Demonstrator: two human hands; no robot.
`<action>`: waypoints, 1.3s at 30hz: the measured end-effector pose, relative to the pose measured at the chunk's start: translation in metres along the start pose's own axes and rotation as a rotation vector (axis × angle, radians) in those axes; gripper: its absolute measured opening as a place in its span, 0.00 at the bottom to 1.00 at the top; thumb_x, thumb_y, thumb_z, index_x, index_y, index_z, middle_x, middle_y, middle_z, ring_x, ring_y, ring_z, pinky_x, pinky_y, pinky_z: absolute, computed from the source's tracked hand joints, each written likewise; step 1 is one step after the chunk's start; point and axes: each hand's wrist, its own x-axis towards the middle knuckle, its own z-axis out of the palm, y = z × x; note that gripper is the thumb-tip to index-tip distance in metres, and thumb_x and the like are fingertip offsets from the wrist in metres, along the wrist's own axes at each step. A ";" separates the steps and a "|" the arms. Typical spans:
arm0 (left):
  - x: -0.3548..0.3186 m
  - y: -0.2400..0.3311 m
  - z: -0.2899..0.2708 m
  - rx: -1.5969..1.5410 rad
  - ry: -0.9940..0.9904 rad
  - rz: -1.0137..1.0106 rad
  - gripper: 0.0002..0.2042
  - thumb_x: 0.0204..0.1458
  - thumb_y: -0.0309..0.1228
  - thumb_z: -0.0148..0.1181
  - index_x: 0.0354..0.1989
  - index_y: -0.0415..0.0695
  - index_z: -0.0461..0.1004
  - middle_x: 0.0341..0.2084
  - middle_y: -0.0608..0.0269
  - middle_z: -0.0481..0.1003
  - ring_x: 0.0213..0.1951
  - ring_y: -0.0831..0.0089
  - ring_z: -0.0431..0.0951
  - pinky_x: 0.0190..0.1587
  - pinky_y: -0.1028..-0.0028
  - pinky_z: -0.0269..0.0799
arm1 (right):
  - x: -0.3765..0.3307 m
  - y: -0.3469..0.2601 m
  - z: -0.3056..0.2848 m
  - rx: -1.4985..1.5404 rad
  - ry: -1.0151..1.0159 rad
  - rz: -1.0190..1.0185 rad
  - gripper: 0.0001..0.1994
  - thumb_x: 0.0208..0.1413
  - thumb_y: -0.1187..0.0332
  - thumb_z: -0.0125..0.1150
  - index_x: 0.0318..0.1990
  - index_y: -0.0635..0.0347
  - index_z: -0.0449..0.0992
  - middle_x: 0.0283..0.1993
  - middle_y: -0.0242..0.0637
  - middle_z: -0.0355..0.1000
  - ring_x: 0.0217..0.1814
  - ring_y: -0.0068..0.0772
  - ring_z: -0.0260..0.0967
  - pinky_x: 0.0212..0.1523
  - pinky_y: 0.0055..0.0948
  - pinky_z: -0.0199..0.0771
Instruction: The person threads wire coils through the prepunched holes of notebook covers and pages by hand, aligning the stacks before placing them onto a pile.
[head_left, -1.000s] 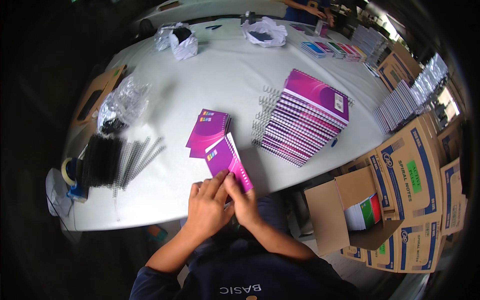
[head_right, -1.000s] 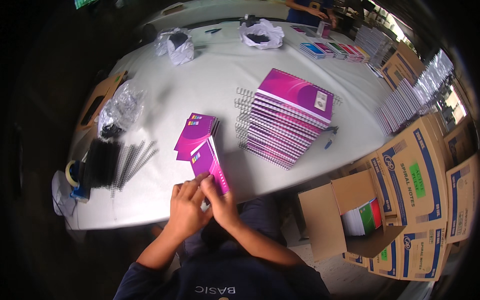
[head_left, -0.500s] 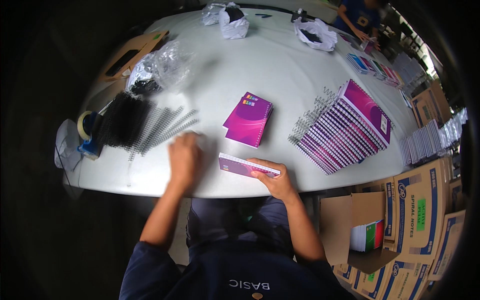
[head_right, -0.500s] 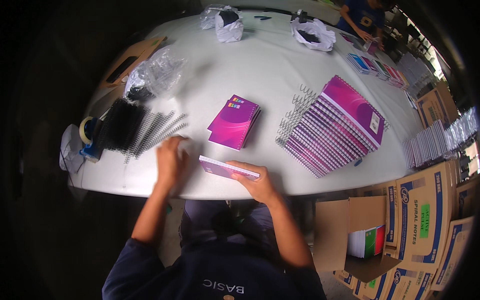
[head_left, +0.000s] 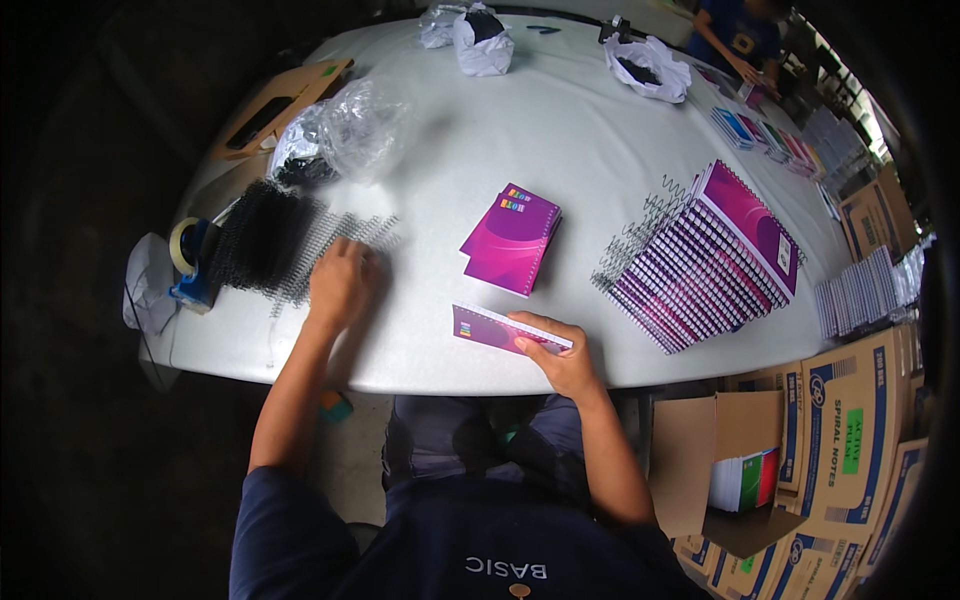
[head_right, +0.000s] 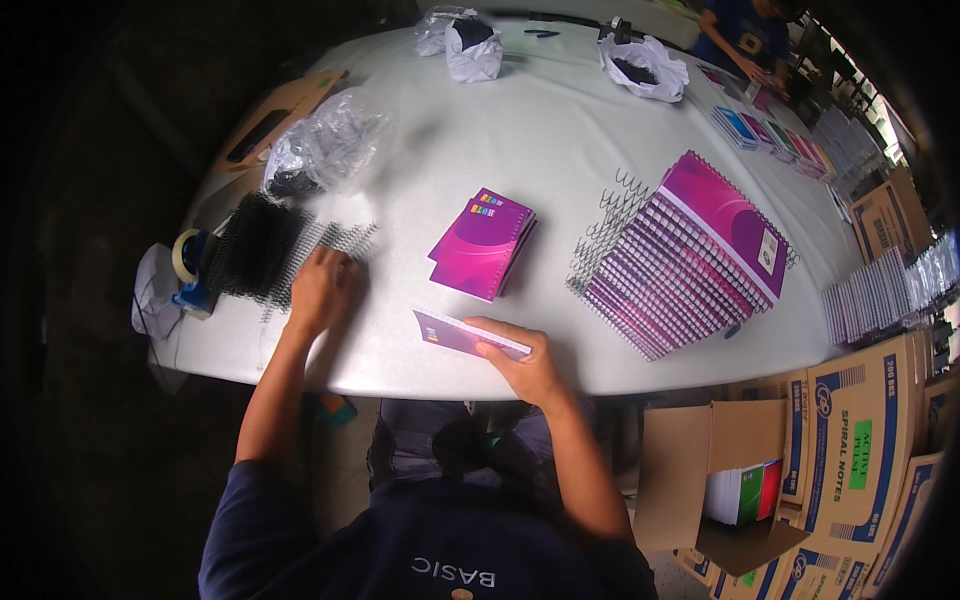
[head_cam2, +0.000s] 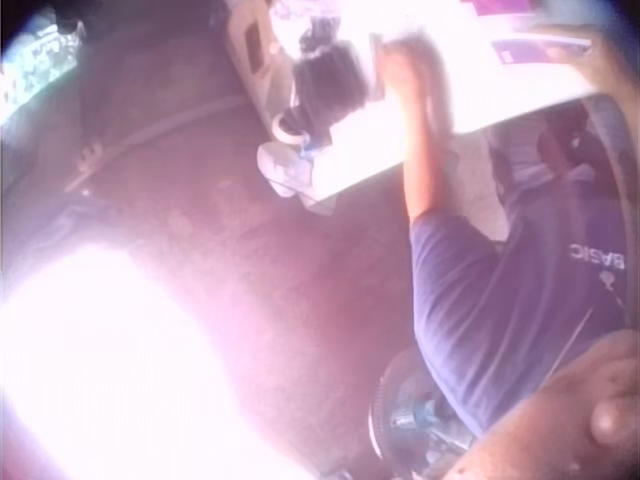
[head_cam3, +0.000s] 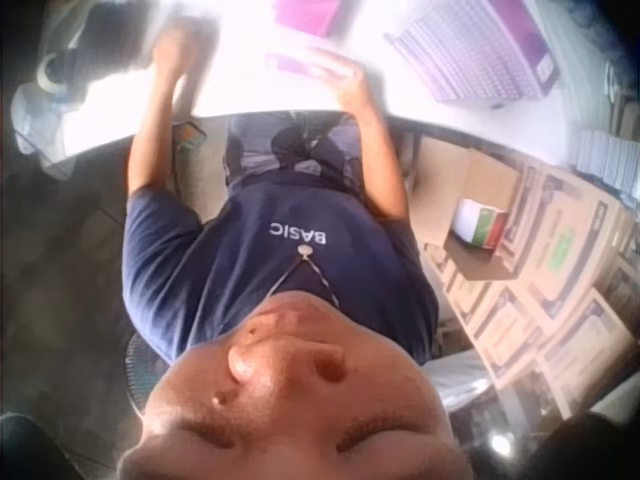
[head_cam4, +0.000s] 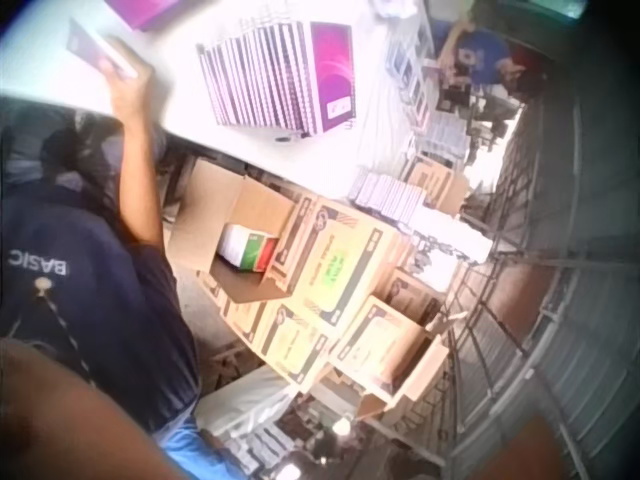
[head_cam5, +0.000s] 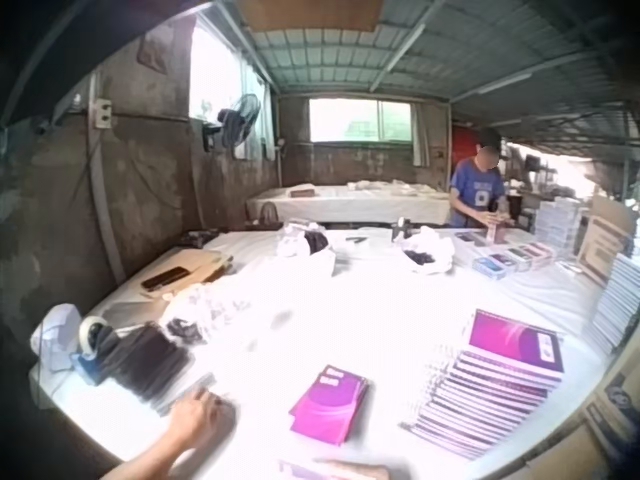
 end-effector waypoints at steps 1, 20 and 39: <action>0.004 -0.004 -0.001 -0.049 0.033 -0.046 0.09 0.54 0.33 0.53 0.37 0.39 0.70 0.31 0.51 0.72 0.35 0.53 0.74 0.38 0.59 0.69 | -0.001 0.000 0.001 -0.007 0.006 -0.002 0.15 0.53 0.80 0.56 0.50 0.63 0.74 0.46 0.35 0.74 0.45 0.20 0.68 0.49 0.20 0.69; -0.020 0.077 -0.033 -0.886 -0.578 -0.187 0.09 0.57 0.35 0.55 0.34 0.42 0.73 0.25 0.62 0.73 0.27 0.69 0.72 0.33 0.74 0.66 | -0.001 0.001 0.006 -0.031 0.025 -0.014 0.15 0.54 0.79 0.57 0.49 0.63 0.75 0.47 0.36 0.75 0.44 0.18 0.69 0.48 0.19 0.69; -0.116 0.060 -0.014 0.118 -0.228 0.565 0.51 0.40 0.70 0.46 0.60 0.33 0.56 0.62 0.33 0.50 0.64 0.38 0.48 0.62 0.40 0.34 | -0.012 0.008 0.055 -0.205 0.103 -0.200 0.14 0.53 0.78 0.57 0.48 0.65 0.74 0.43 0.46 0.75 0.42 0.35 0.75 0.43 0.27 0.72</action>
